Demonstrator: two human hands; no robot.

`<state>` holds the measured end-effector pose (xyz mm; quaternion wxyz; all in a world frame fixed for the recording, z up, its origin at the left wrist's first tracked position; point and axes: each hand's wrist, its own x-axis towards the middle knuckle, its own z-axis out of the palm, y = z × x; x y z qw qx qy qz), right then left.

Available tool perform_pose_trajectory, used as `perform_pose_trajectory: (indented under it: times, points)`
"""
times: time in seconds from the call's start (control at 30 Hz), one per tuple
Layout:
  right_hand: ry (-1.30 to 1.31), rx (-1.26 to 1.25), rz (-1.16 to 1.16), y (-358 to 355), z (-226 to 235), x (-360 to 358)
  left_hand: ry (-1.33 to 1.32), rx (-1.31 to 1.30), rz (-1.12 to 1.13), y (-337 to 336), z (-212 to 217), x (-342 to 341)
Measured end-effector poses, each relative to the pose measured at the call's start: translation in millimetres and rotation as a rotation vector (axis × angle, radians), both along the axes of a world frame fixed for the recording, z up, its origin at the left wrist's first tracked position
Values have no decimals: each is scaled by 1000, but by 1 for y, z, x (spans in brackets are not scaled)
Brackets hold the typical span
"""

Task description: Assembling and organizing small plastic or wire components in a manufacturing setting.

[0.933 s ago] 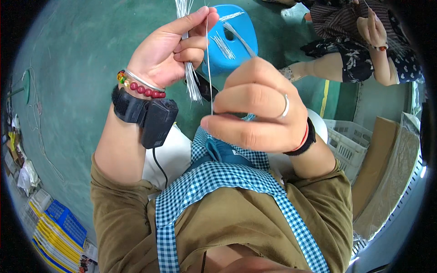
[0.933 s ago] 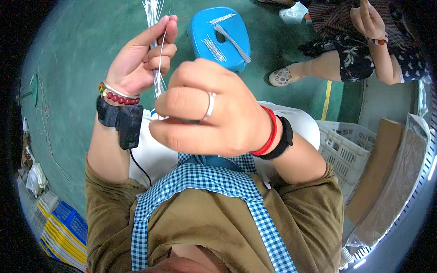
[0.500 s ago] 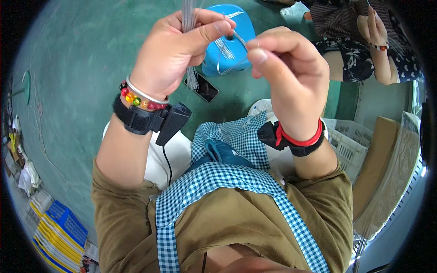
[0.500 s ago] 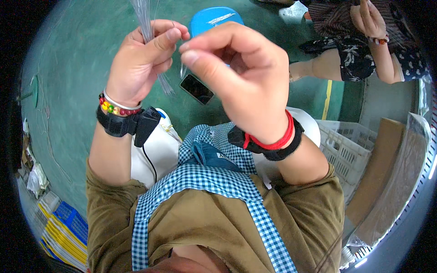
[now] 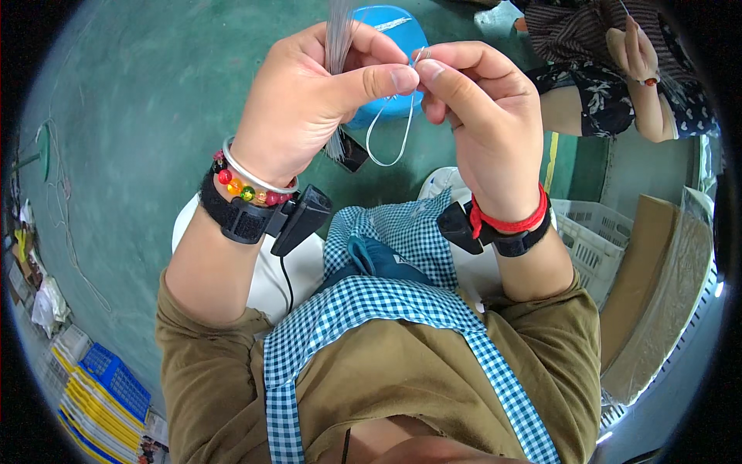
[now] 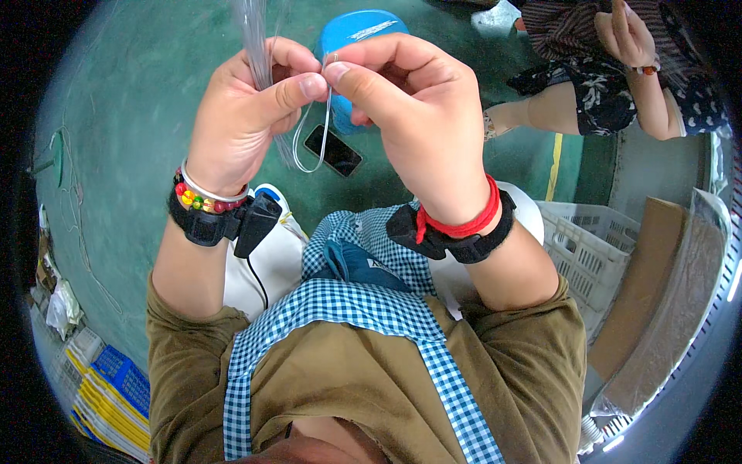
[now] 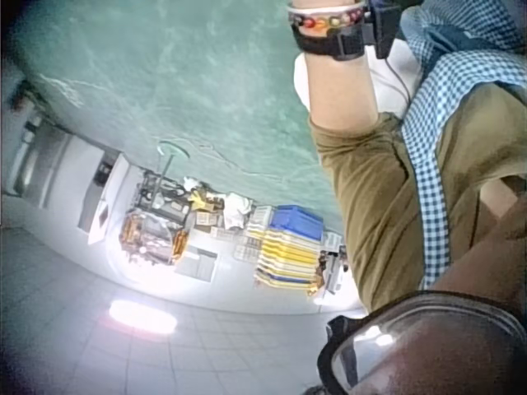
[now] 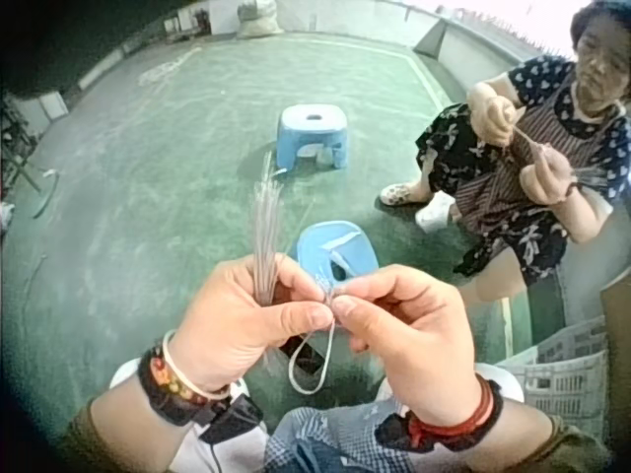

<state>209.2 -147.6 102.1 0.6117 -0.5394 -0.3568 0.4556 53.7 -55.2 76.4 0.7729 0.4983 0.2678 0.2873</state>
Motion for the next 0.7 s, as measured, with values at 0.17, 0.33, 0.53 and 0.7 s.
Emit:
perform_pose_trajectory:
  times: [0.17, 0.33, 0.53, 0.7]
  points:
    - [132, 1, 24, 2, -1, 1, 8, 2, -39, 3, 0, -1]
    - [132, -1, 42, 3, -2, 2, -39, -17, -30, 3, 0, -1]
    - [163, -12, 71, 3, 0, 2, -32, -14, -24, 2, -1, 0]
    - [194, -18, 82, 4, -1, 3, -21, -11, -23, 2, -3, 0]
